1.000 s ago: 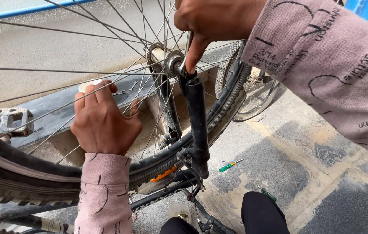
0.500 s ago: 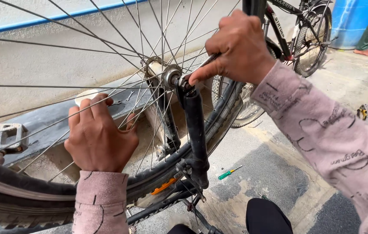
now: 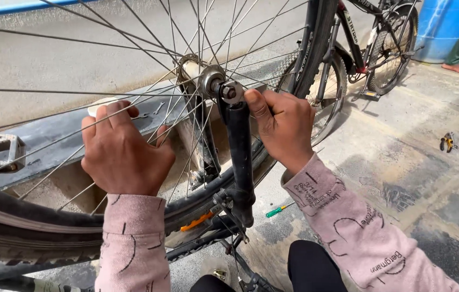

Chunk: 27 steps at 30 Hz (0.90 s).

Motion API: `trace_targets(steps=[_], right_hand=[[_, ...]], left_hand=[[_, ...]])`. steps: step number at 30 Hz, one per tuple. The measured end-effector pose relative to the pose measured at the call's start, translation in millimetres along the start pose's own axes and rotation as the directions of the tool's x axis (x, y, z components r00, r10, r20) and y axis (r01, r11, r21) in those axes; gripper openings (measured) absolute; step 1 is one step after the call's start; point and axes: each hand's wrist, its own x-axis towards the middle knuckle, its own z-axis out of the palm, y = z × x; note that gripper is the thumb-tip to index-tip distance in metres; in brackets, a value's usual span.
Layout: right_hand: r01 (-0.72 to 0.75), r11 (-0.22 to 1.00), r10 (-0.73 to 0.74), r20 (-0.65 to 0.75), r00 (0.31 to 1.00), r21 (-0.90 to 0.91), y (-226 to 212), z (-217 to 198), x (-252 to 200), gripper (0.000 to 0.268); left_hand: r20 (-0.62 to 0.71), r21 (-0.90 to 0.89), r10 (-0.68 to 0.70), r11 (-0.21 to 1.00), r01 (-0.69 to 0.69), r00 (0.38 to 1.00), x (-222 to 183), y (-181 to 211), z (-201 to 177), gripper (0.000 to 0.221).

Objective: Tightening or adjusting the front axle of a bicycle using a wrench.

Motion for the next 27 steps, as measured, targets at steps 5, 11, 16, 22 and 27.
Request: trace_targets(steps=[5,11,16,22,27], right_hand=[[-0.050,0.996,0.054,0.068,0.996,-0.068,28,-1,5,0.065],[0.210,0.931,-0.191,0.093,0.977,-0.297,112,-23,54,0.069],[0.711,0.596,-0.672,0.253,0.696,-0.374,38,-71,114,0.073],[0.867,0.141,-0.762,0.507,0.403,-0.478,-21,-85,158,0.074],[0.928,0.063,-0.775,0.568,0.277,-0.366,-52,-79,165,0.071]], left_hand=[[0.042,0.011,0.065,0.998,-0.065,0.997,-2,-9,6,0.046],[0.013,0.014,0.043,0.999,-0.043,0.999,2,-4,3,0.045],[0.026,-0.024,0.008,1.000,-0.007,1.000,3,-1,2,0.050],[0.033,-0.029,0.013,1.000,-0.012,0.999,-2,-1,7,0.053],[0.011,-0.041,0.020,0.999,-0.020,1.000,-1,-1,7,0.054]])
